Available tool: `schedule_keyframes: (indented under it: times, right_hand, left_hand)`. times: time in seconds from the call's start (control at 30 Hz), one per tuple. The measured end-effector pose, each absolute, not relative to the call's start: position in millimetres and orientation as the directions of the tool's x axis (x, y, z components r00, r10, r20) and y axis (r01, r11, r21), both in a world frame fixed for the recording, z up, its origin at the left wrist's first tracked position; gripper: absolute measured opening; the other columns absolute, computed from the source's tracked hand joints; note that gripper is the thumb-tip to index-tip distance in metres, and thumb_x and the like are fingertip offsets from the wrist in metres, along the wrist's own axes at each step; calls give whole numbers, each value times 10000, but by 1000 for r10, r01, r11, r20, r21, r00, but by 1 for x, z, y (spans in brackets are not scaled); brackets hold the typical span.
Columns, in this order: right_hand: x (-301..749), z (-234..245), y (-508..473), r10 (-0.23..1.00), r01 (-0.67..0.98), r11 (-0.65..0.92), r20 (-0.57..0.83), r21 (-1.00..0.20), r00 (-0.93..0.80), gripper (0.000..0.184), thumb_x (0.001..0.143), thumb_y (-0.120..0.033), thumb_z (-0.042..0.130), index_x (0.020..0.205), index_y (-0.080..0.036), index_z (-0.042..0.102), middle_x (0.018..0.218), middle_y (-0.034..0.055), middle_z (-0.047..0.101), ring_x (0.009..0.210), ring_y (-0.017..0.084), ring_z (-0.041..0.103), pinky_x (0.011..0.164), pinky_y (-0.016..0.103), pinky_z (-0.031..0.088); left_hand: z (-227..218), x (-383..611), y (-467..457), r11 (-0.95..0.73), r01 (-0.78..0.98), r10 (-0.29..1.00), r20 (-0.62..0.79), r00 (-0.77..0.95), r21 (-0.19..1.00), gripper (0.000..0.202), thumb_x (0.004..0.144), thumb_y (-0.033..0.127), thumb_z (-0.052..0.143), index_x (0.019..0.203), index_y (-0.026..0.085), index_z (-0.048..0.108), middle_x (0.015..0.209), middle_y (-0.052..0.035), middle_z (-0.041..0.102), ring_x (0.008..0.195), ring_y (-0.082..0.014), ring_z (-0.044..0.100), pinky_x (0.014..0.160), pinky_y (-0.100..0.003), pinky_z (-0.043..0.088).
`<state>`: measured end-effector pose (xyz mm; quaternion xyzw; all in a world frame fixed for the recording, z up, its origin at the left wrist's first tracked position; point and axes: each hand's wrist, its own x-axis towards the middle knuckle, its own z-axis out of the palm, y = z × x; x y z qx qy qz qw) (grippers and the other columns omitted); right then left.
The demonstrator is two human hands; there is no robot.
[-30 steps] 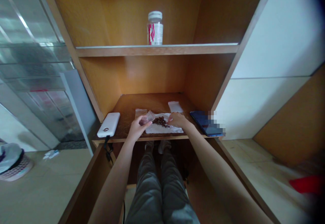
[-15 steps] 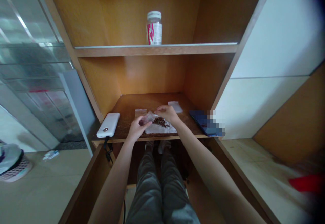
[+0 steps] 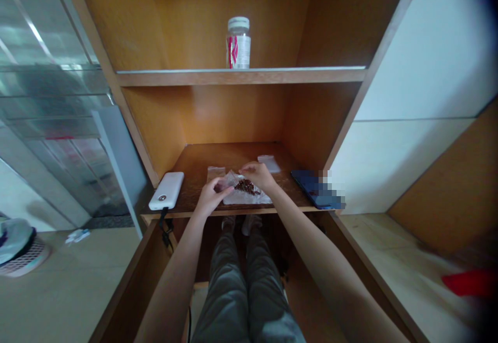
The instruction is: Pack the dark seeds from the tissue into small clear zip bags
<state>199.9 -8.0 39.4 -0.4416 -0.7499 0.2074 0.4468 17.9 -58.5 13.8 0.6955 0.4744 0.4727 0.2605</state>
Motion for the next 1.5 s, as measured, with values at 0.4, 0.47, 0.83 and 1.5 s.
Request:
schedule_keyframes:
  times: [0.4, 0.47, 0.83, 1.5]
  right_hand:
    - [207, 27, -16, 902, 864, 388, 324, -321, -285, 136, 677, -219, 554, 669, -214, 690, 822, 49, 662, 828, 173, 574, 736, 239, 394]
    - [207, 28, -17, 906, 868, 381, 315, -318, -282, 142, 682, -221, 549, 680, -213, 690, 832, 52, 662, 829, 173, 573, 728, 237, 395]
    - [205, 28, -17, 903, 861, 366, 360, -353, -236, 102, 658, -211, 581, 630, -177, 673, 815, 87, 664, 829, 204, 579, 709, 264, 409]
    - [191, 43, -20, 786, 314, 618, 557, -721, -268, 108, 731, -225, 574, 691, -165, 654, 760, 42, 664, 757, 139, 596, 745, 265, 434]
  left_hand:
    - [14, 19, -58, -389, 396, 917, 391, 80, 832, 379, 663, 411, 645, 944, 158, 609, 850, -71, 650, 777, -186, 589, 725, -315, 437]
    - [13, 18, -57, -394, 393, 915, 393, 86, 831, 388, 667, 415, 641, 957, 159, 604, 859, -72, 650, 785, -186, 590, 732, -315, 436]
    - [13, 18, -58, -400, 375, 914, 396, 94, 836, 392, 672, 417, 638, 967, 162, 601, 857, -69, 650, 791, -187, 590, 733, -314, 438]
    - [9, 17, -54, -413, 383, 907, 413, 87, 826, 401, 670, 417, 641, 974, 158, 606, 908, -82, 653, 821, -196, 596, 746, -314, 438]
